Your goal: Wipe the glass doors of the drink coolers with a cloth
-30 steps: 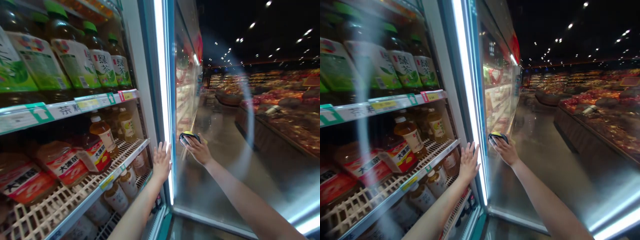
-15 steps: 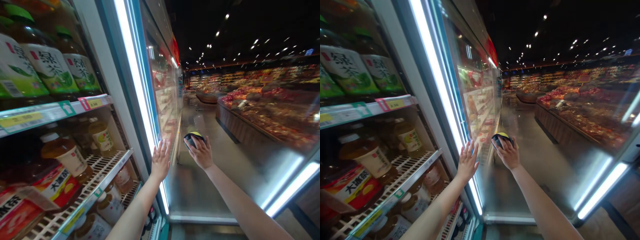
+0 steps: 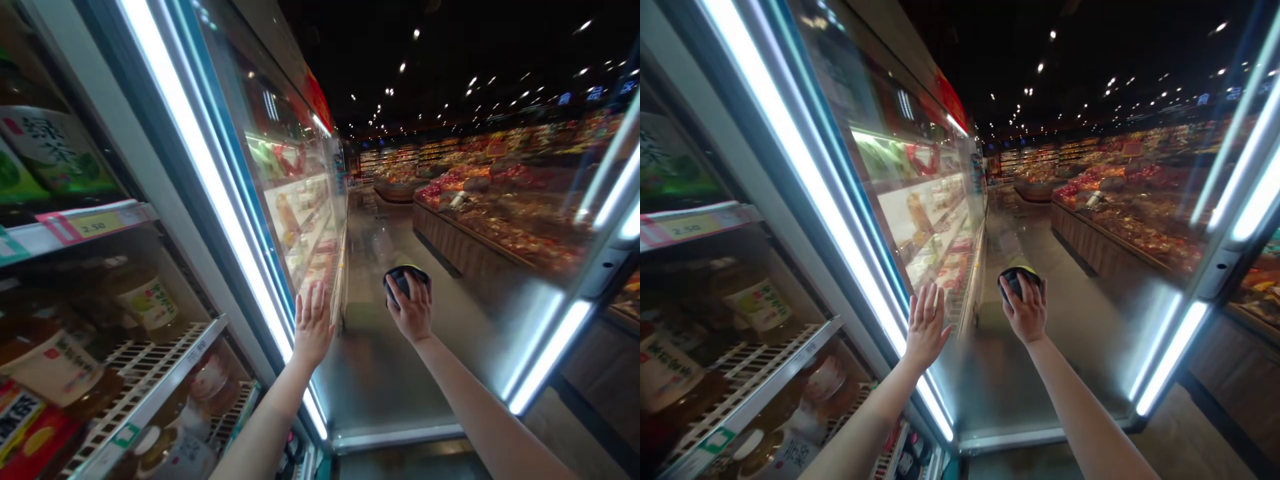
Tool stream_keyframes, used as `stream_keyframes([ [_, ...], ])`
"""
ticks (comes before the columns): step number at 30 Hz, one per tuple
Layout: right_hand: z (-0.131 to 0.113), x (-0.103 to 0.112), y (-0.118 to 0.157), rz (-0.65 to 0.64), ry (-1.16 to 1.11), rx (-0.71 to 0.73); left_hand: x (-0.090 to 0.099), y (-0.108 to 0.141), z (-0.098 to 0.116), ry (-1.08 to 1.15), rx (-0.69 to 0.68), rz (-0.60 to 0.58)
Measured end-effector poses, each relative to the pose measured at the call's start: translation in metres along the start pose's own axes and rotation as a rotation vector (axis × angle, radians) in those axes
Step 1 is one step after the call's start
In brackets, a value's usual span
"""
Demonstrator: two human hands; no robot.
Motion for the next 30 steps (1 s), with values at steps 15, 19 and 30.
stream_keyframes([
  [15,0.076,0.02,0.026,0.038,0.077,-0.149,-0.009,-0.043,0.066,0.054,-0.064,0.041],
  [19,0.064,0.02,0.052,-0.129,0.042,0.066,-0.013,-0.049,0.083,0.06,-0.122,0.06],
  [30,0.143,0.041,0.043,0.054,0.043,-0.348,-0.01,-0.08,0.124,0.082,-0.208,0.104],
])
Point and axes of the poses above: each hand's wrist, its own y-axis away from the middle knuckle, its own x-axis out of the back of the hand, z = x × y, the point moved 3 cm from there along -y, towards the middle knuckle, and after that the axes turned 3 degrees about -y, right-handed, at the moved point
